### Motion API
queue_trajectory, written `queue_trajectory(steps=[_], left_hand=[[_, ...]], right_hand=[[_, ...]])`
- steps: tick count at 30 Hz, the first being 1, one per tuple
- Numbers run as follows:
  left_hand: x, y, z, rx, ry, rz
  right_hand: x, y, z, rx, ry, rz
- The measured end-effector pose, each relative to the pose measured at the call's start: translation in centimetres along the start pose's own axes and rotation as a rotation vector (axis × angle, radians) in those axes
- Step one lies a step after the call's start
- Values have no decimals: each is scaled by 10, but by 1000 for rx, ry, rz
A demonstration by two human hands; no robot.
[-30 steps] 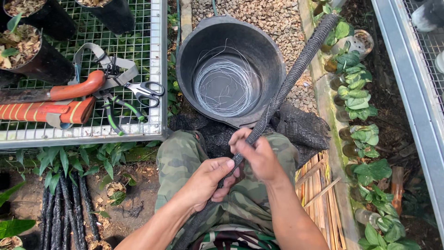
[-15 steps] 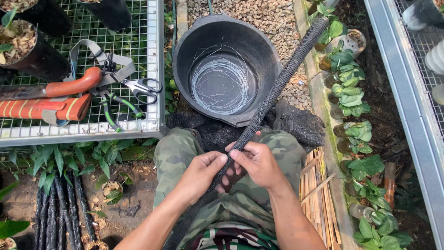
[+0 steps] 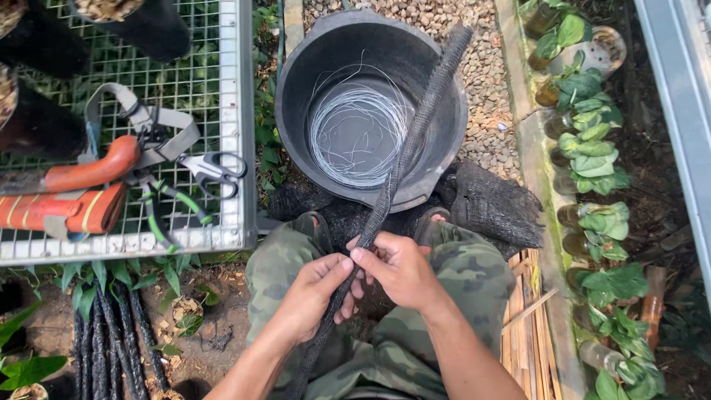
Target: The person wraps a thin wire around a black rope, then uses pliers to twist and secure the wire at intervals along the rope. The person repeats this process multiple times, adjusting the rope and wire as needed.
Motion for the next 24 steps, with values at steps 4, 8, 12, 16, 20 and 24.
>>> queue_trajectory(steps=[4,8,12,16,20,24], left_hand=[[-24,3,36,-40,12,-8],[-46,5,82,-48,-79,-20],[-72,30,116,-134,-238,-230],[-82,60,151,-164,-450,-444],[-78,76,177,-253,-481,-438],[-77,85,186,-322,-457,-341]], right_hand=[[13,22,34,0,11,0],[15,73,72,69,42,-159],[-17,161,139,-166,-37,-119],[-112,237,218,-363,-270,-152],[-238,260,249,-279,-599,-269],[-315,239,285,-387,-715,-63]])
Point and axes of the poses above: each hand's wrist, its own z-axis towards the middle knuckle, its own y-axis out of the back of the hand, x = y × z, the point moved 1 cm from there along z, towards the middle knuckle, and after that the axes turned 7 degrees about x, right-handed, at the moved point
